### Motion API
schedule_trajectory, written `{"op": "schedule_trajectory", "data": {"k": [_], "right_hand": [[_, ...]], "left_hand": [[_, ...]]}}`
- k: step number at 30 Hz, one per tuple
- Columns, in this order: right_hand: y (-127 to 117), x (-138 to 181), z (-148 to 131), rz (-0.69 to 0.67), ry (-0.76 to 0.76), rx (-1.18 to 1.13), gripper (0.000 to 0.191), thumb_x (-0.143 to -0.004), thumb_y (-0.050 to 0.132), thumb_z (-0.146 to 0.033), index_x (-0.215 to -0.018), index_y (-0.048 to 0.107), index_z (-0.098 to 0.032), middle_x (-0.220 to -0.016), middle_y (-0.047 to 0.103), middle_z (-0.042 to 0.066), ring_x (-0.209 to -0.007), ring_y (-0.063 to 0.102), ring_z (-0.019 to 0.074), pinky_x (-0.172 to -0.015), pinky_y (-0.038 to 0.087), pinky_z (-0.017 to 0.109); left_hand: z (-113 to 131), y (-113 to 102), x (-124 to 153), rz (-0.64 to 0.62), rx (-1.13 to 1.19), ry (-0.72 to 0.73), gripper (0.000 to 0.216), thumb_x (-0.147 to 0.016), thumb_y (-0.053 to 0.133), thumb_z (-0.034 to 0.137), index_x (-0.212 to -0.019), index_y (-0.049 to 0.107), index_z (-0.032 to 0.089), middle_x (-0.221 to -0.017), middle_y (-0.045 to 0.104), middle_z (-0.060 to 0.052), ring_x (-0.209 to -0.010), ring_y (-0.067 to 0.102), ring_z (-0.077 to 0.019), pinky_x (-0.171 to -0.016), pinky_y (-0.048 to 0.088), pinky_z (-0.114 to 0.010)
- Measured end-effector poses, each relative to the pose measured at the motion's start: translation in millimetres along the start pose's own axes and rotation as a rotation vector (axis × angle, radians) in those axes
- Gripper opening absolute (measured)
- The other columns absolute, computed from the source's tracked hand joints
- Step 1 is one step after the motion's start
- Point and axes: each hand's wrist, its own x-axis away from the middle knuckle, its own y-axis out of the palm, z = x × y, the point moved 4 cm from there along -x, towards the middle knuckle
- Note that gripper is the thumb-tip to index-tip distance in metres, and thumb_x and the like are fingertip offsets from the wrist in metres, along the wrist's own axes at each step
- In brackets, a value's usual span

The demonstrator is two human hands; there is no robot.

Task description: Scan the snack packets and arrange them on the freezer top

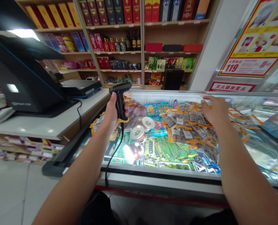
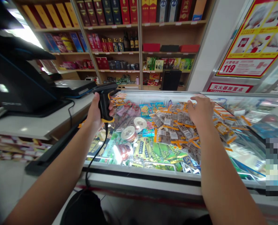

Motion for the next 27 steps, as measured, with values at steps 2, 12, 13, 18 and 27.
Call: {"op": "schedule_trajectory", "data": {"k": [2, 12, 13, 18, 27], "right_hand": [[0, 8, -35, 0.088, -0.105, -0.071, 0.033, -0.092, 0.052, -0.032, -0.11, 0.075, -0.016, -0.112, 0.071, 0.019, -0.116, 0.06, 0.0367, -0.105, 0.037, 0.056], [112, 126, -298, -0.646, -0.65, -0.468, 0.04, -0.098, 0.058, -0.038, -0.132, 0.065, -0.019, -0.128, 0.065, 0.017, -0.118, 0.06, 0.0332, -0.101, 0.047, 0.049], [122, 133, -313, -0.649, -0.69, -0.465, 0.044, -0.097, 0.06, -0.041, -0.136, 0.063, -0.02, -0.135, 0.061, 0.018, -0.123, 0.057, 0.0353, -0.102, 0.046, 0.051], [152, 144, -350, -0.633, -0.814, -0.481, 0.036, -0.095, 0.065, -0.039, -0.127, 0.069, -0.023, -0.137, 0.057, 0.016, -0.13, 0.048, 0.0363, -0.106, 0.042, 0.054], [134, 146, -315, -0.745, -0.746, -0.53, 0.034, -0.084, 0.078, -0.044, -0.102, 0.065, -0.018, -0.113, 0.064, 0.015, -0.108, 0.06, 0.0333, -0.089, 0.05, 0.046]], "left_hand": [[6, -18, -7, 0.1, 0.003, 0.028, 0.06, -0.087, 0.049, 0.078, -0.094, 0.056, 0.019, -0.058, 0.053, 0.005, -0.038, 0.049, -0.0092, -0.036, 0.034, -0.021], [33, -77, -17, 0.265, -0.029, 0.049, 0.063, -0.089, 0.042, 0.081, -0.09, 0.055, 0.019, -0.057, 0.052, 0.003, -0.039, 0.048, -0.0091, -0.038, 0.034, -0.022], [35, -83, -18, 0.287, -0.035, 0.073, 0.064, -0.089, 0.041, 0.082, -0.091, 0.055, 0.019, -0.057, 0.052, 0.003, -0.04, 0.049, -0.0094, -0.039, 0.035, -0.022], [34, -103, -24, 0.315, -0.101, 0.146, 0.076, -0.085, 0.034, 0.089, -0.103, 0.057, 0.019, -0.06, 0.051, 0.001, -0.049, 0.056, -0.0131, -0.044, 0.035, -0.023], [29, -91, -21, 0.309, 0.005, 0.109, 0.062, -0.092, 0.041, 0.078, -0.098, 0.057, 0.019, -0.064, 0.05, 0.001, -0.044, 0.048, -0.0096, -0.046, 0.036, -0.023]]}}
